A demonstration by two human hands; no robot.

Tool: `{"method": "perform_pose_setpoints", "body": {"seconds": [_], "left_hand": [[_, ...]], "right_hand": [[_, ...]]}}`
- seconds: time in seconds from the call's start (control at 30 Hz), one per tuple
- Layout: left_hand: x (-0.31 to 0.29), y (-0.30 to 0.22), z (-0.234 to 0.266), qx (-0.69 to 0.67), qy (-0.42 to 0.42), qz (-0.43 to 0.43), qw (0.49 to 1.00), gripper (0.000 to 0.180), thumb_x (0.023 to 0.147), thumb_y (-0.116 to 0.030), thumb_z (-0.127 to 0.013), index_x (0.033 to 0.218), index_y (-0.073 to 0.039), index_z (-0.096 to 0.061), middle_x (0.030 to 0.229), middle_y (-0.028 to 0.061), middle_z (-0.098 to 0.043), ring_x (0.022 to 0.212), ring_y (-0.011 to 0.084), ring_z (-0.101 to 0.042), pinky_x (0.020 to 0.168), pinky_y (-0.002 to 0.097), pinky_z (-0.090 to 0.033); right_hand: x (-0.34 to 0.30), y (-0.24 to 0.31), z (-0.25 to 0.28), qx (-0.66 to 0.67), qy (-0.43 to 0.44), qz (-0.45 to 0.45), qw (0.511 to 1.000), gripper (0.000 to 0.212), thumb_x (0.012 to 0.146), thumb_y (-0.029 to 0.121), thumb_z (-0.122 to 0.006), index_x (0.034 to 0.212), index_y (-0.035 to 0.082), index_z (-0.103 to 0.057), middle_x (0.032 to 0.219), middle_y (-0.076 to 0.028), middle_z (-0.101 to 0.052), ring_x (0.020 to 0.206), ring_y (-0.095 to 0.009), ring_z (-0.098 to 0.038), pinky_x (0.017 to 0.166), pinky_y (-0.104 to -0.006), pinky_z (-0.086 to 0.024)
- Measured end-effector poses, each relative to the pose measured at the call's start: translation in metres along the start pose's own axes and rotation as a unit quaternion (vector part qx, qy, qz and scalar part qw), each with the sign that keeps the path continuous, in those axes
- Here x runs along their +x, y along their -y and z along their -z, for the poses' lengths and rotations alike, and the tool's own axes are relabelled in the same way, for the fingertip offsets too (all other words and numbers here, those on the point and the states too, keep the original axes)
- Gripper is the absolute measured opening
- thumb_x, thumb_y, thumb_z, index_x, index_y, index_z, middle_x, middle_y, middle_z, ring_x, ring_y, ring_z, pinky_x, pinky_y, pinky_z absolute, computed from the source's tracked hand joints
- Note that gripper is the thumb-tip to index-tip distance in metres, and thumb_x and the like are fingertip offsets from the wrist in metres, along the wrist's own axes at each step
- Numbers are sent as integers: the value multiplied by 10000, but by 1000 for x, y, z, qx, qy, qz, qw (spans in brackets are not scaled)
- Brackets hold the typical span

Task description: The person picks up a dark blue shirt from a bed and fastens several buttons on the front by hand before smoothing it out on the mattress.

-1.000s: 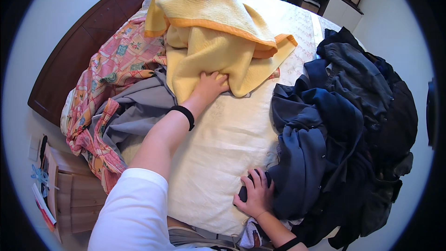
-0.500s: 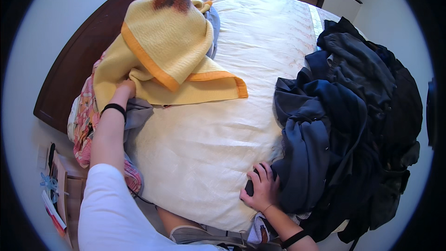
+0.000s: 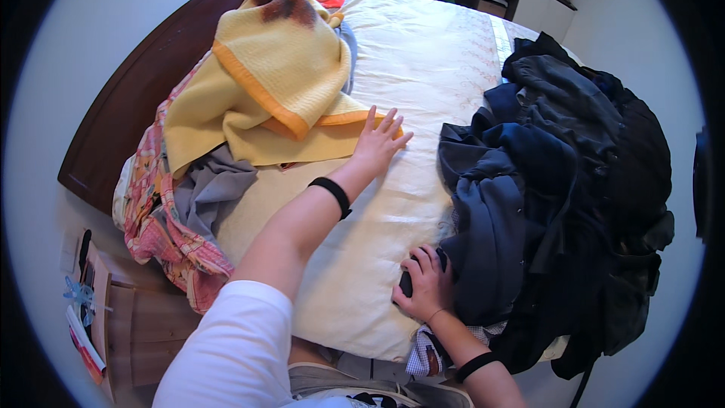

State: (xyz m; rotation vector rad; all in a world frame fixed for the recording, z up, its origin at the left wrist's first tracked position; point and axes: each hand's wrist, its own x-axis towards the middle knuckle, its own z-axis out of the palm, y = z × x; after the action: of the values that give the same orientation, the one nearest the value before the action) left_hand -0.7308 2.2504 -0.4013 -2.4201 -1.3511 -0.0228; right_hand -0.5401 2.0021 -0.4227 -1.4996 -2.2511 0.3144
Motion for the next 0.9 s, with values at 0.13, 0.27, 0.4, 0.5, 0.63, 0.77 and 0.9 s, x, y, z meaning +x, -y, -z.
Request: {"method": "perform_pose_setpoints", "body": {"seconds": [0.13,0.27,0.4,0.5,0.63,0.77,0.9], "left_hand": [[23,9,-12,44,164,83,982,550,827,-268,-597,1367,-284,-493,1504,70,-356,1451,289,-166,1134,612,10],[-56,138,-57,203,196,178,943,377,899,-267,-497,1261,-222,-597,1343,9,-522,1282,224,-437,1112,670,-36],[-107,202,-51,140,263,356,886,496,936,-293,-449,1426,-222,-426,1516,-41,-338,1409,174,-256,1079,704,-71],[-137,213,-29,88,359,402,838,604,870,-316,-523,1454,-259,-379,1589,-103,-118,1458,161,-107,1033,739,-115],[-145,185,12,2,425,344,837,584,821,-215,-520,1401,-204,-452,1535,3,-308,1446,193,-188,1069,687,-129],[-152,80,39,-74,211,194,955,530,797,-182,-558,1324,-172,-508,1378,66,-495,1309,244,-421,1050,665,-219],[-170,-89,58,-236,250,100,934,766,823,-400,-618,1484,-212,-280,1529,201,-229,1425,321,-220,1046,688,-216]], "right_hand": [[-10,-13,1,-1,8,-13,1000,425,638,331,-699,1011,151,-605,1247,-75,-496,1304,-294,-371,924,-536,-369],[3,-1,1,37,-7,2,999,403,631,312,-702,984,141,-613,1239,-79,-505,1296,-300,-383,888,-518,-409],[-3,-4,-1,56,-9,-10,998,400,635,281,-703,990,121,-615,1229,-97,-510,1286,-324,-390,921,-514,-412],[-8,-10,-2,68,-25,-10,997,395,634,289,-709,978,125,-604,1221,-92,-507,1277,-309,-397,938,-518,-385],[-8,-14,-12,73,-41,1,996,386,631,315,-714,953,143,-591,1214,-73,-505,1269,-279,-402,945,-521,-350],[-8,-18,-20,65,-61,12,996,382,633,326,-713,947,148,-588,1214,-70,-503,1261,-276,-401,974,-526,-317],[-12,-22,-13,52,-58,20,997,373,659,333,-700,966,148,-596,1197,-61,-506,1259,-254,-398,996,-548,-301]]}}
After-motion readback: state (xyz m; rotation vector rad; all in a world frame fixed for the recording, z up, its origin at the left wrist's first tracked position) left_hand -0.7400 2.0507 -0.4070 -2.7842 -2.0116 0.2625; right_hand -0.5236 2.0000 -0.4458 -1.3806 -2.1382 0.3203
